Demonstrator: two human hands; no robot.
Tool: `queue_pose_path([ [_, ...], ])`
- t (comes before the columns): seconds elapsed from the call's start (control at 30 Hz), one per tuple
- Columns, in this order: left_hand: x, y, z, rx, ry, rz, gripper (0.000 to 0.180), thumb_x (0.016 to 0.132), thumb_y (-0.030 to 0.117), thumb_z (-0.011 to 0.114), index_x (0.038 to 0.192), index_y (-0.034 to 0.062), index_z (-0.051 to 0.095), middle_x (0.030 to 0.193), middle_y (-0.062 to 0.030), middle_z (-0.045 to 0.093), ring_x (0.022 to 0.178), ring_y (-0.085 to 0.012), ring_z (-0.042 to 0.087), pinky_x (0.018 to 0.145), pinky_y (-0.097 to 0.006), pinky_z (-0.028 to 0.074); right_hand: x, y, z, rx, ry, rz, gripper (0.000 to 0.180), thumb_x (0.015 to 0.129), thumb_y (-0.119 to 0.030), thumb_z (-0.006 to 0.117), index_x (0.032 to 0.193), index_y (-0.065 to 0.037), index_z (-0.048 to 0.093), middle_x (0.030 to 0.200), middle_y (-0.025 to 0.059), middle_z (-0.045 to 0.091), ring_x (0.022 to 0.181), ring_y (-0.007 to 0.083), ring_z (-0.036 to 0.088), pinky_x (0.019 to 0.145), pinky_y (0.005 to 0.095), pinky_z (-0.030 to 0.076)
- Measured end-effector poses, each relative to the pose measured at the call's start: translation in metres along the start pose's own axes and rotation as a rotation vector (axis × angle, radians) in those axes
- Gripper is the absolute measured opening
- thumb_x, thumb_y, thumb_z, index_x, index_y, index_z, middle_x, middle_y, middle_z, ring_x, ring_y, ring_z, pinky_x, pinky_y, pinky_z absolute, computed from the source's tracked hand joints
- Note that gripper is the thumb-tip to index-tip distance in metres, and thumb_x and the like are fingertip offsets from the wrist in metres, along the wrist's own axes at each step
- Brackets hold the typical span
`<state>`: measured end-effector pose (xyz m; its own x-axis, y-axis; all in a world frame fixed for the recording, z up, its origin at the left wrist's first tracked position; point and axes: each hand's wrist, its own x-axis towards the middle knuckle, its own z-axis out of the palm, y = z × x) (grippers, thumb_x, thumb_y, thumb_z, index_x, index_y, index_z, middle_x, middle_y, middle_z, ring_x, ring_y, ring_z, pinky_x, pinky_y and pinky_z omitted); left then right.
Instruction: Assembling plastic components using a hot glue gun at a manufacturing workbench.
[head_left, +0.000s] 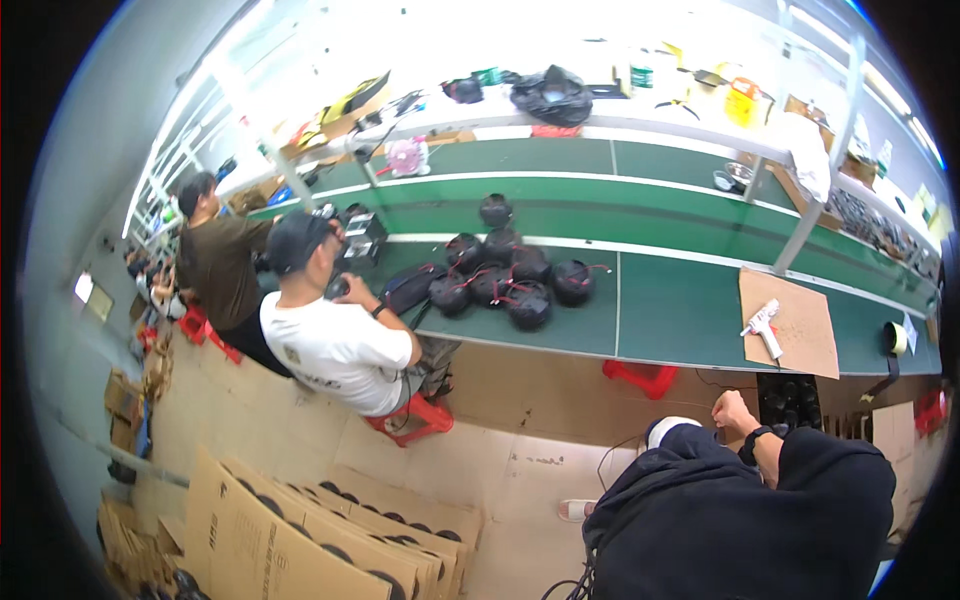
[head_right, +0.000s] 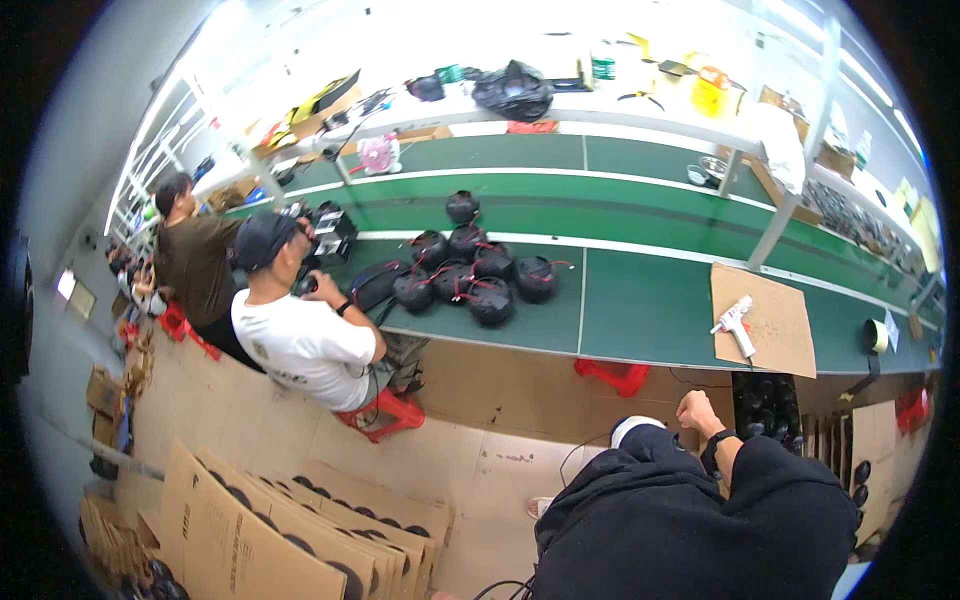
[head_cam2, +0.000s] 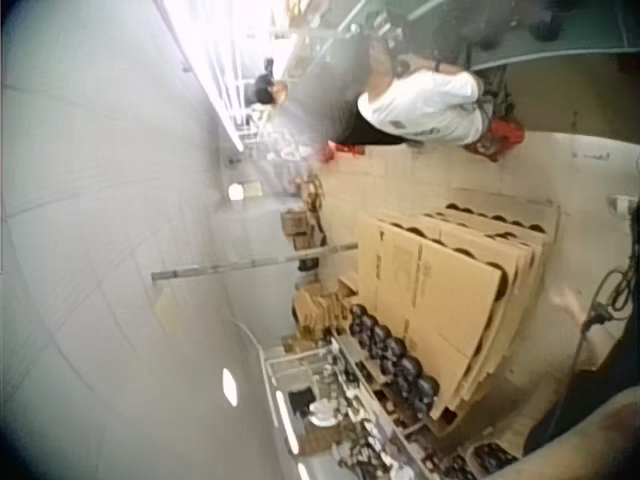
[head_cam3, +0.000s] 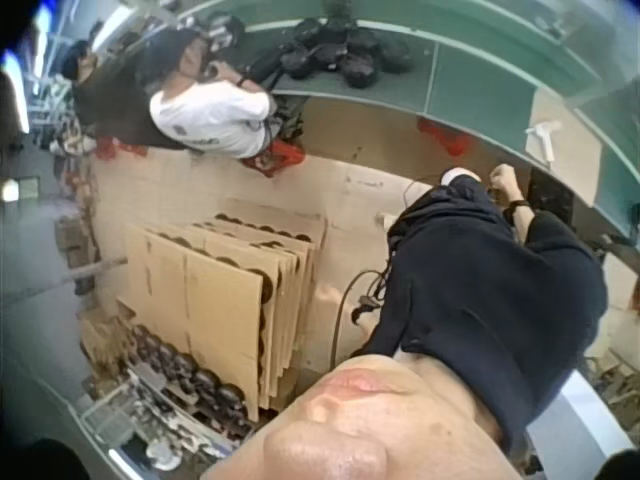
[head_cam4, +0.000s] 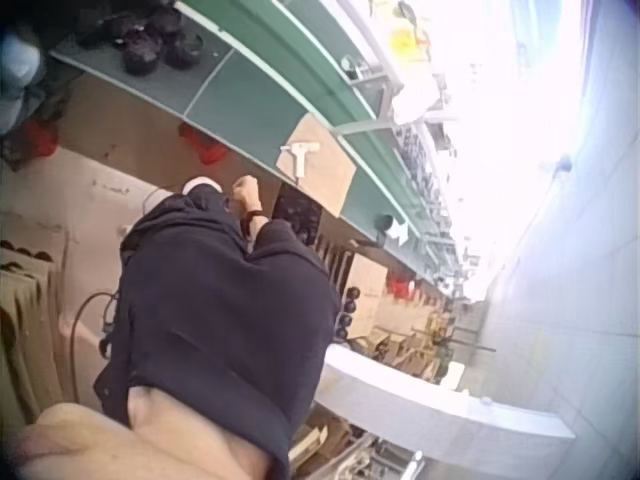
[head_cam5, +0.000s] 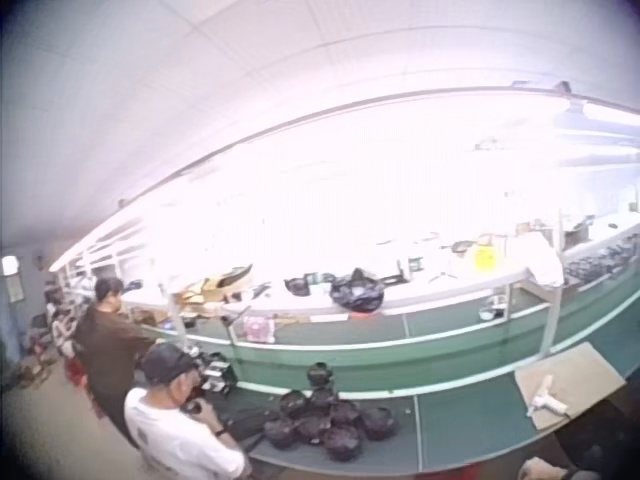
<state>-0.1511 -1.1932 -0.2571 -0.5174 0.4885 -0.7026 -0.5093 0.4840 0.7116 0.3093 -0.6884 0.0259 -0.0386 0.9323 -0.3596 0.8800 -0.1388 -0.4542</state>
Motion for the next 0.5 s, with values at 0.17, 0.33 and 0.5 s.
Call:
queue_pose_path([
  [0.17,-0.010,0.021,0.096,0.062,-0.674,-0.439,0.044,0.088,0.027,0.066,0.125,0.0050,0.055,0.110,-0.0116,0.065,0.096,-0.0235,0.064,0.081,-0.036,0.052,-0.004,0.022,-0.008,0.081,-0.016,0.088,0.016,0.069,0.000,0.058,0.072,0.001,0.073,0.062,0.0192,0.067,0.061,0.0277,0.071,0.065,0.0346,0.058],
  [0.33,-0.003,0.157,0.201,0.866,-0.174,0.373,0.023,0.095,0.010,0.050,0.115,0.0021,0.058,0.099,-0.0134,0.067,0.089,-0.0224,0.066,0.075,-0.034,0.054,0.011,0.054,0.002,0.038,0.103,0.096,0.016,0.075,-0.005,0.059,0.080,-0.001,0.074,0.077,0.0250,0.067,0.077,0.0372,0.070,0.073,0.0421,0.056],
  [0.5,-0.016,0.234,0.234,0.426,-0.171,0.182,0.028,0.095,0.007,0.050,0.122,0.0014,0.052,0.094,-0.0104,0.067,0.080,-0.0184,0.067,0.067,-0.030,0.055,0.059,0.090,0.000,-0.009,0.118,0.104,0.026,0.086,-0.025,0.057,0.086,-0.004,0.072,0.089,0.0255,0.068,0.088,0.0425,0.066,0.082,0.0496,0.052],
])
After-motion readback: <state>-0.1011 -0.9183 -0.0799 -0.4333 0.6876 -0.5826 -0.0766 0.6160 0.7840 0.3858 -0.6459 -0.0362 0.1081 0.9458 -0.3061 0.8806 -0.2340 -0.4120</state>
